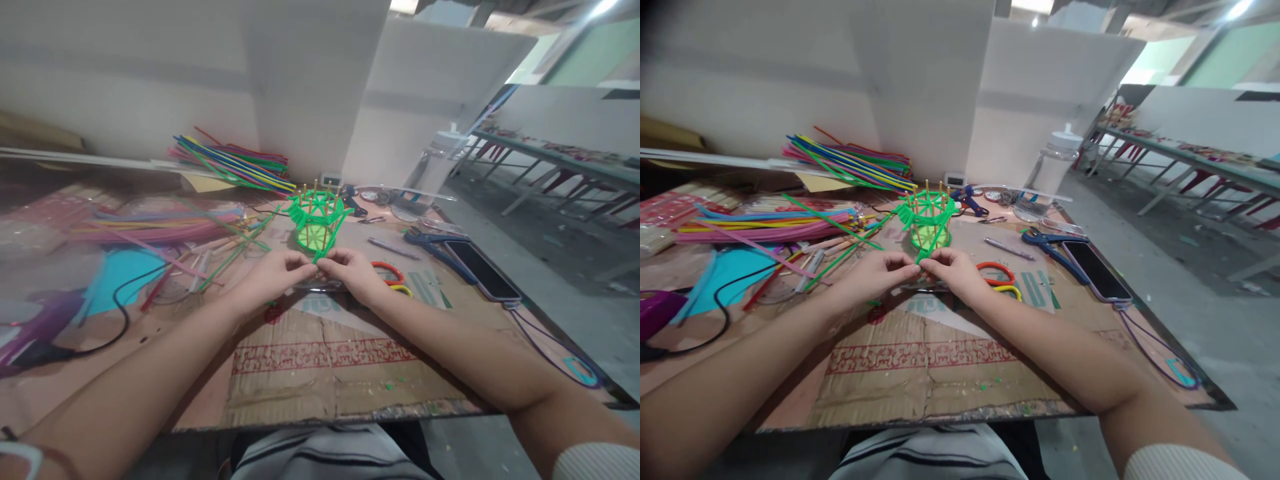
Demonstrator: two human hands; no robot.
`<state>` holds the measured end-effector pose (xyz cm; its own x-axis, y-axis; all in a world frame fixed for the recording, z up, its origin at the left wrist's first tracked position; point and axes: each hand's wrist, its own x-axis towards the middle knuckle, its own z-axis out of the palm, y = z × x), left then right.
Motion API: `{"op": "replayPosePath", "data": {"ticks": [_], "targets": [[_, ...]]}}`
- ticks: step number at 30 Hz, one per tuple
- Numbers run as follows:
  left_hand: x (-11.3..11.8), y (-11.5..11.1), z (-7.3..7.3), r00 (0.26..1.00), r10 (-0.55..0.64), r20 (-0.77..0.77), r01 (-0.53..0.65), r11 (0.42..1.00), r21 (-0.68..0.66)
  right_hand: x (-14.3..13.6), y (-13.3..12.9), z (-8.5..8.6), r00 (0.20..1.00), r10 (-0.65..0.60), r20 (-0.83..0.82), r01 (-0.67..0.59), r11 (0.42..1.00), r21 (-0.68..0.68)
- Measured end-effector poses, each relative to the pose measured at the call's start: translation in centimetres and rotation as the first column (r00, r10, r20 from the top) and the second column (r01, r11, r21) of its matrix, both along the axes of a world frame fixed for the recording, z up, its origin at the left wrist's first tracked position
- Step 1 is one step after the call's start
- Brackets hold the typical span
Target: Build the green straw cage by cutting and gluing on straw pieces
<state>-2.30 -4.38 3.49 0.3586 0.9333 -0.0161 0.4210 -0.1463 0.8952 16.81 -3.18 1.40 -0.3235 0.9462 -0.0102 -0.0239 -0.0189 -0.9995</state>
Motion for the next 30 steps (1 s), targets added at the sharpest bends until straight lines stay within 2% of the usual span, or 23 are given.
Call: {"op": "replayPosePath", "data": {"ticks": [7,13,18,23,30], "targets": [[0.02,0.02,0.05,1.0,-0.011,0.012,0.011,1.0,-0.013,0.0,-0.21,0.42,1.0,0.008,-0.019,-0.008,1.0,0.03],[-0.09,0.05,-0.07,0.998,-0.06,-0.029,0.061,0.997,0.045,-0.08,-0.27,0.59,0.999,0.025,-0.021,-0.024,0.999,0.032],[0.02,-0.04,0.13,0.995,-0.082,-0.053,0.086,0.993,0.081,0.0,-0.23,0.44,1.0,-0.013,0.023,0.013,1.0,0.002],[0.15,-0.21,0.38,0.996,-0.049,-0.078,0.06,0.986,0.153,0.07,-0.14,0.39,0.999,-0.041,-0.005,0.04,0.999,-0.035],[0.31,-0.33,0.01,0.996,0.023,-0.086,-0.003,0.973,0.229,0.11,0.04,0.18,0.999,-0.023,-0.035,0.021,0.997,-0.07]]}}
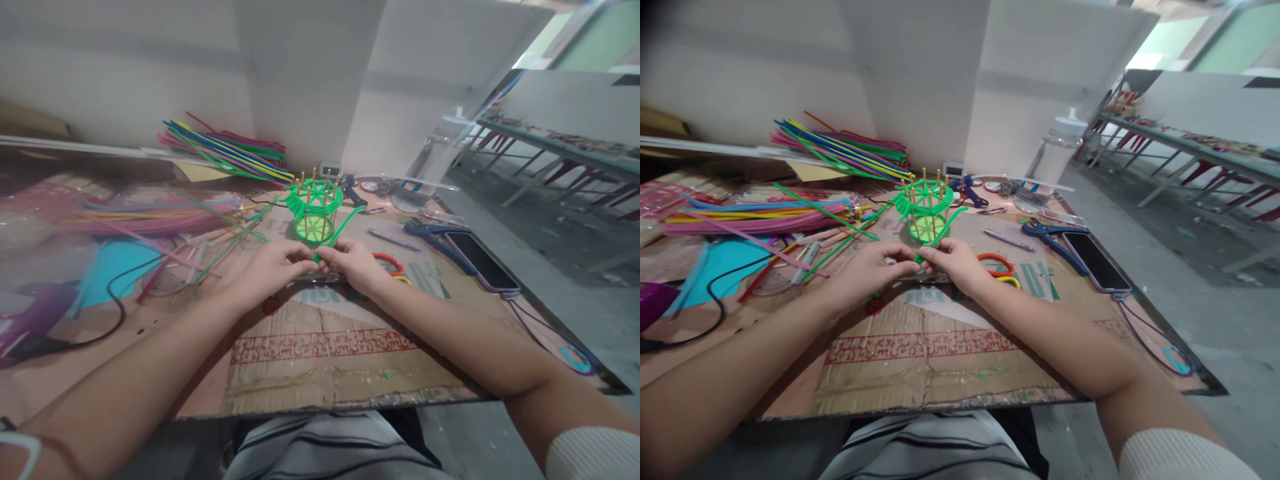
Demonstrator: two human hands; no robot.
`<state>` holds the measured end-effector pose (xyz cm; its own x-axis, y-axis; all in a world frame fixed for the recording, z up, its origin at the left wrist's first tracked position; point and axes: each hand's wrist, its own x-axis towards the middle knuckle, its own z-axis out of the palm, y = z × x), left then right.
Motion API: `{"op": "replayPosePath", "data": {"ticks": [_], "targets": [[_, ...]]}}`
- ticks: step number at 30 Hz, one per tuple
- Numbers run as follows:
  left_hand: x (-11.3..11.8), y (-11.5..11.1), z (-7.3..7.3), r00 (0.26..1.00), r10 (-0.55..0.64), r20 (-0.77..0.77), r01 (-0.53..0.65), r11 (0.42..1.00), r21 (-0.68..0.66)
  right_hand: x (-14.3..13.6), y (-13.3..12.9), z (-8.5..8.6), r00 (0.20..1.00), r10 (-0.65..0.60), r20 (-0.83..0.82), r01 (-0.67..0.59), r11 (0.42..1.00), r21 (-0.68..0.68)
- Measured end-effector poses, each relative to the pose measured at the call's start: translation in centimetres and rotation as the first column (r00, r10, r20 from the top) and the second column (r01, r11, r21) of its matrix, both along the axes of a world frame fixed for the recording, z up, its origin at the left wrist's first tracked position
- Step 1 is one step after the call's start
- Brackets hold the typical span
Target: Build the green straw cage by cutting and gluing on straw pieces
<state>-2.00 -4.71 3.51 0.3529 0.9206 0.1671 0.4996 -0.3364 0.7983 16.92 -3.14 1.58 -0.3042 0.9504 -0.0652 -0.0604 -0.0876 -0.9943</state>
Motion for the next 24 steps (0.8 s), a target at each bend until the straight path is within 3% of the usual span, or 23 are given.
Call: {"op": "replayPosePath", "data": {"ticks": [4,12,18,24], "targets": [[0.0,-0.2,0.1,0.999,0.024,-0.031,-0.023,1.0,0.011,0.0,0.0,0.0,0.999,0.037,0.019,-0.036,0.999,-0.022],[-0.1,-0.3,0.1,0.998,-0.049,-0.041,0.051,0.998,0.041,-0.1,-0.4,0.6,0.992,0.024,0.122,-0.026,1.0,0.013],[0.1,-0.2,0.1,0.995,-0.092,0.046,0.097,0.989,-0.113,0.0,-0.8,1.2,0.962,-0.063,0.267,0.02,0.987,0.161],[0.2,-0.5,0.3,0.998,-0.059,0.029,0.062,0.992,-0.113,0.0,-0.7,0.6,0.958,-0.051,0.283,0.008,0.988,0.154]]}}
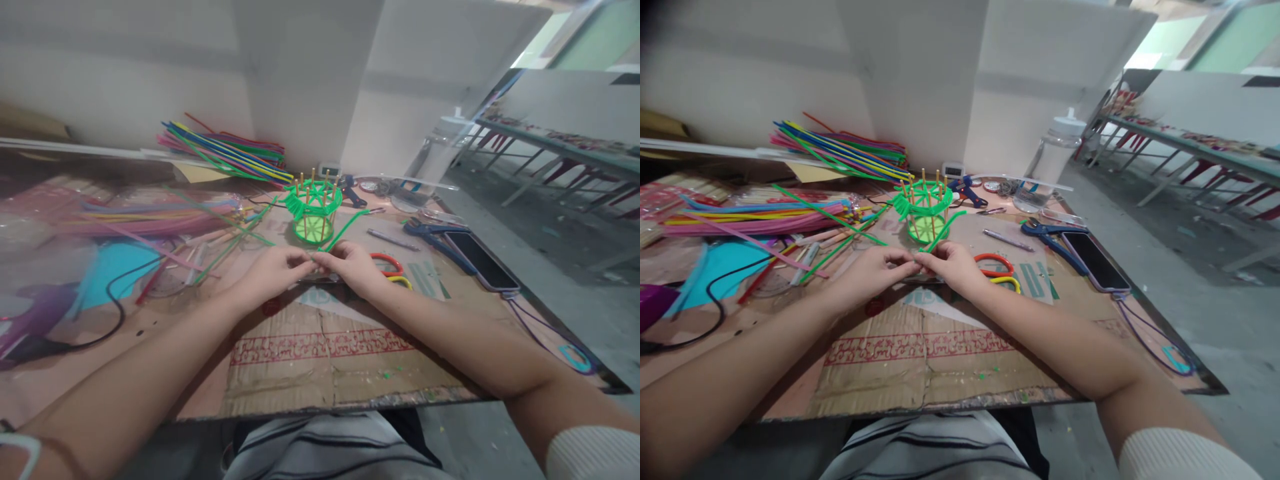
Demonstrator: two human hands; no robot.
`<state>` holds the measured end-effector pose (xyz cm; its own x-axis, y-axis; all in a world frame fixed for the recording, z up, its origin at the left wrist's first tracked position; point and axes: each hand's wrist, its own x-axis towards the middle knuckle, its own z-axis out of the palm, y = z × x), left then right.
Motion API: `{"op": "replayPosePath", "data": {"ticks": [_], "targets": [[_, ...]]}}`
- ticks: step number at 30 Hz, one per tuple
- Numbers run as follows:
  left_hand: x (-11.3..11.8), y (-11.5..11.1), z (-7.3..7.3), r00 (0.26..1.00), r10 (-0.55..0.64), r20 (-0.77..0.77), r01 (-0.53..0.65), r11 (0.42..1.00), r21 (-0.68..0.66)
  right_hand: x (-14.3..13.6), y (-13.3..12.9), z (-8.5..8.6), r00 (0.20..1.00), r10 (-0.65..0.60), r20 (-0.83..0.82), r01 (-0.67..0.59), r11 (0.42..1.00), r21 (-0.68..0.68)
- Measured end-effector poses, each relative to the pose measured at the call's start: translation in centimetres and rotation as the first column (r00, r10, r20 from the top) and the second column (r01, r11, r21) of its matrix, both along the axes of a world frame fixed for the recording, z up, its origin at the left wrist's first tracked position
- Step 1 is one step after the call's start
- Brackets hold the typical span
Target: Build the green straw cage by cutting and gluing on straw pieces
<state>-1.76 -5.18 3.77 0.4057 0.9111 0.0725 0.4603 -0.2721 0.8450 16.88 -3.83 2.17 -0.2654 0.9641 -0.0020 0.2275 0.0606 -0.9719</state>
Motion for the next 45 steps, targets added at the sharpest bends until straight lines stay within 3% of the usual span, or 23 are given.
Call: {"op": "replayPosePath", "data": {"ticks": [7,15,21,34,41,45], "targets": [[-0.29,0.32,0.06,0.998,0.035,-0.043,-0.033,0.999,0.03,-0.16,0.26,-0.48,0.982,0.037,-0.186,-0.031,0.999,0.032],[-0.29,0.16,0.03,0.998,-0.051,-0.039,0.052,0.998,0.028,-0.14,-0.09,0.21,0.993,-0.018,-0.114,0.022,0.999,0.03],[-0.36,0.29,0.09,1.0,0.012,-0.027,-0.011,1.0,0.003,-0.25,0.12,-0.27,0.988,0.041,-0.149,-0.042,0.999,0.002],[-0.32,0.18,-0.1,0.998,-0.035,-0.061,0.037,0.999,0.033,-0.06,0.32,-0.32,0.995,0.043,-0.088,-0.04,0.999,0.027],[0.04,-0.15,0.27,0.997,0.003,-0.079,0.008,0.991,0.137,-0.09,0.22,-0.3,0.999,0.021,-0.035,-0.018,0.997,0.073],[0.17,-0.32,0.03,0.999,0.03,-0.029,-0.027,0.997,0.072,-0.18,0.0,-0.29,0.999,-0.005,0.032,0.003,0.998,0.07]]}}
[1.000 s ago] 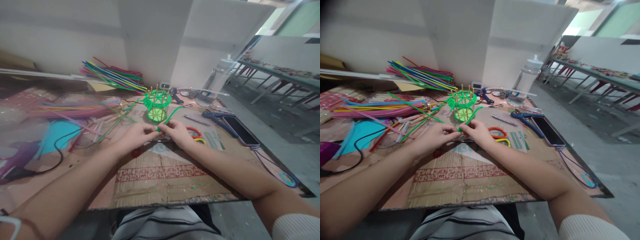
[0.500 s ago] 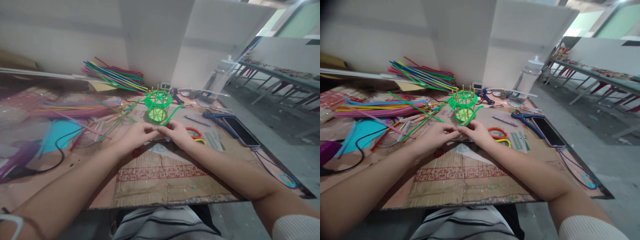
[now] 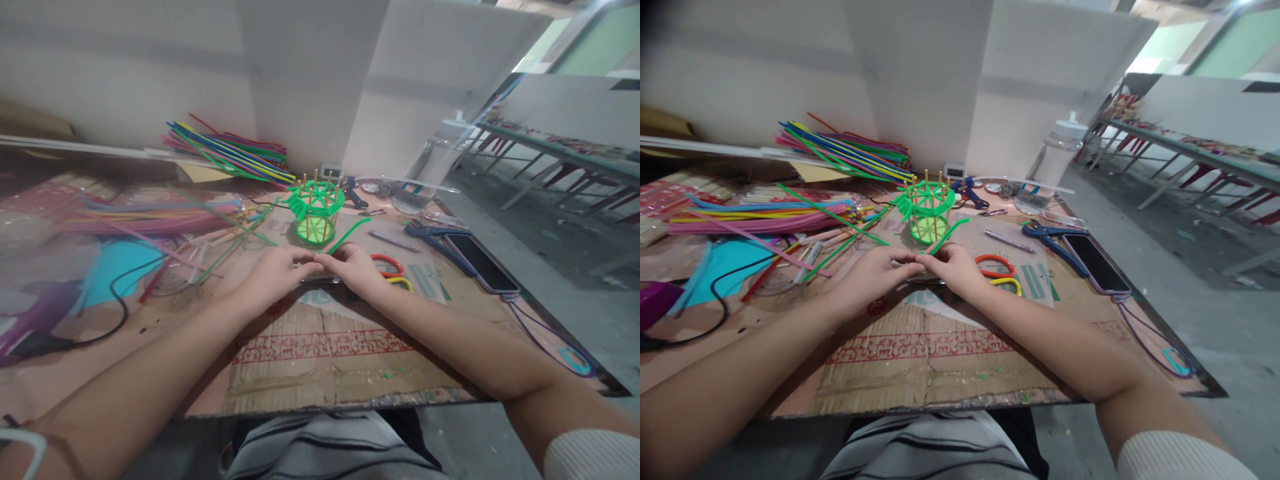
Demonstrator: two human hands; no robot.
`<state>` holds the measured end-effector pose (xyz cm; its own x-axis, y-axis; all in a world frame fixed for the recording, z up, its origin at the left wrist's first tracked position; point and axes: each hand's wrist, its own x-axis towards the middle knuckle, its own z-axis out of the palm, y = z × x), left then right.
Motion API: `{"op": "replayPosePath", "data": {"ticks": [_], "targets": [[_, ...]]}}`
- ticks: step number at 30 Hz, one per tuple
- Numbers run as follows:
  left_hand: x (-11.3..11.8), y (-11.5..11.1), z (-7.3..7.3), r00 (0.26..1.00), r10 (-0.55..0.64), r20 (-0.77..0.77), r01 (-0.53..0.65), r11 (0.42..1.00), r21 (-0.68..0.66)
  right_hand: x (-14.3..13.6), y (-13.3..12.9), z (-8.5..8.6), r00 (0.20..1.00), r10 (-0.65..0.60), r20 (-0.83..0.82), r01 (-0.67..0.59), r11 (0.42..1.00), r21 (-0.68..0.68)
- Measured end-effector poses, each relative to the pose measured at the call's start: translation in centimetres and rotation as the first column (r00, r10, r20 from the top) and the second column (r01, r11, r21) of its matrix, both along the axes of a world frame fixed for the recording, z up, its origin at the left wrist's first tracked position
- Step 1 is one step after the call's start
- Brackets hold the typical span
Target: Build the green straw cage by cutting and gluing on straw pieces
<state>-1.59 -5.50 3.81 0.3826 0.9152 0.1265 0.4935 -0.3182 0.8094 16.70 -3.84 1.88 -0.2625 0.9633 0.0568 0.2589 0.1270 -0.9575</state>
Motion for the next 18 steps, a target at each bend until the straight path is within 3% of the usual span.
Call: {"op": "replayPosePath", "data": {"ticks": [13,18], "targets": [[-0.7,0.6,0.0,0.998,0.067,0.011,-0.066,0.99,-0.126,-0.1,0.8,-0.7,0.986,0.083,-0.143,-0.082,0.997,0.013],[-1.3,0.9,0.6,0.991,0.12,0.05,-0.107,0.969,-0.221,0.9,1.4,0.7,0.992,0.092,-0.087,-0.084,0.992,0.098]]}}
